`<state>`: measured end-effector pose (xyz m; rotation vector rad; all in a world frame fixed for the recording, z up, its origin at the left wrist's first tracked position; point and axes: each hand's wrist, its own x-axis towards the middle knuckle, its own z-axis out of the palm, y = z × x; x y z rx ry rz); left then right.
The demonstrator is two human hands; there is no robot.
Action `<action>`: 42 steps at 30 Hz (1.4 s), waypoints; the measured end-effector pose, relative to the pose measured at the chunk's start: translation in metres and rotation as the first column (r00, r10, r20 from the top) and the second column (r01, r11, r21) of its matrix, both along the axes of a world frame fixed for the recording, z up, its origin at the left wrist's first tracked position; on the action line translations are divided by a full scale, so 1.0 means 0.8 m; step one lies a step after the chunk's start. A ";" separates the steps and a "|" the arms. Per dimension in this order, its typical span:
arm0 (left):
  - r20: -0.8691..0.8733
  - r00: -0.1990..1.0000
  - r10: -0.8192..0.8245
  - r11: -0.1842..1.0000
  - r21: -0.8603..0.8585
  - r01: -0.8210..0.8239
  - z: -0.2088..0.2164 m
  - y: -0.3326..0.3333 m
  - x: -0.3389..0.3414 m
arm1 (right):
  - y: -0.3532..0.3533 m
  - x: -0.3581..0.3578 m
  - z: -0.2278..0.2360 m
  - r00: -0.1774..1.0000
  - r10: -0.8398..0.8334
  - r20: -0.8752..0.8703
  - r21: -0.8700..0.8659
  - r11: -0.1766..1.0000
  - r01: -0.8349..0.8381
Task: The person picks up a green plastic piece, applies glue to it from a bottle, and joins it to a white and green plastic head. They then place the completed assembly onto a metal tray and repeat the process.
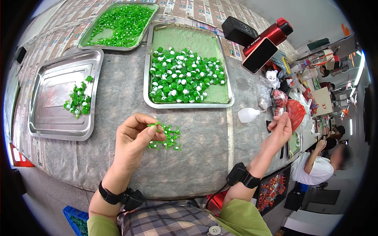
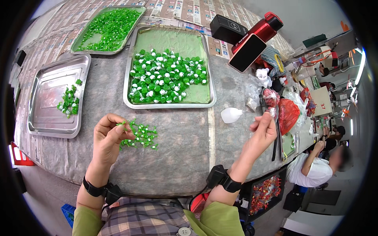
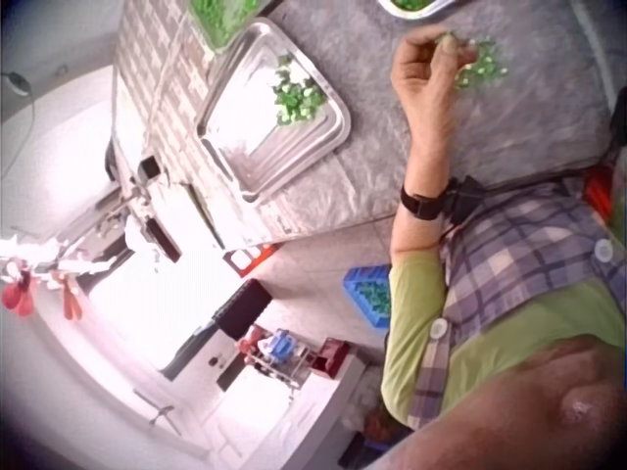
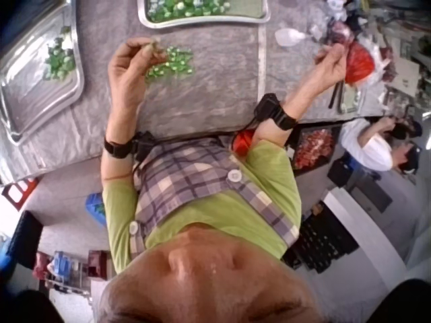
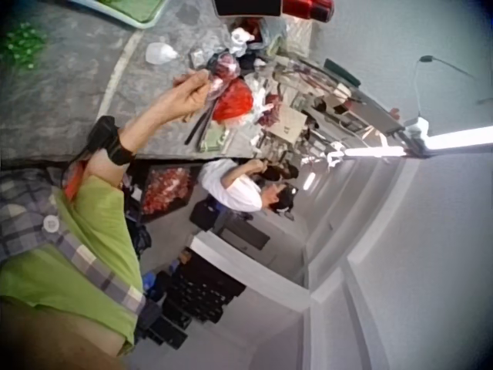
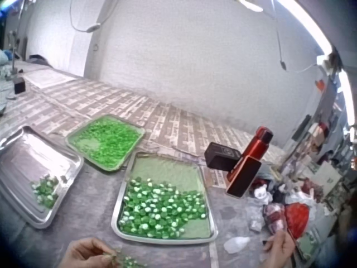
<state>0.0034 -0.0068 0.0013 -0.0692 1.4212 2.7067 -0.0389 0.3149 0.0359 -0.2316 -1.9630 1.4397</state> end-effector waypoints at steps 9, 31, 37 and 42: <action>0.104 0.994 -0.015 0.997 0.079 0.007 0.001 0.005 -0.002 | 0.015 -0.010 -0.068 0.786 0.190 0.588 0.052 0.961 -0.271; 0.177 0.955 -0.238 0.940 0.291 0.180 -0.015 0.000 -0.003 | -0.173 0.034 0.021 0.868 0.452 -0.208 0.074 0.892 -0.446; 0.187 0.953 -0.238 0.941 0.287 0.179 -0.014 0.001 -0.003 | -0.169 0.033 0.017 0.812 0.567 -0.138 0.236 0.815 -0.529; 0.178 0.954 -0.242 0.940 0.286 0.185 -0.015 0.002 -0.003 | -0.171 0.032 0.015 0.814 0.560 -0.153 0.226 0.822 -0.523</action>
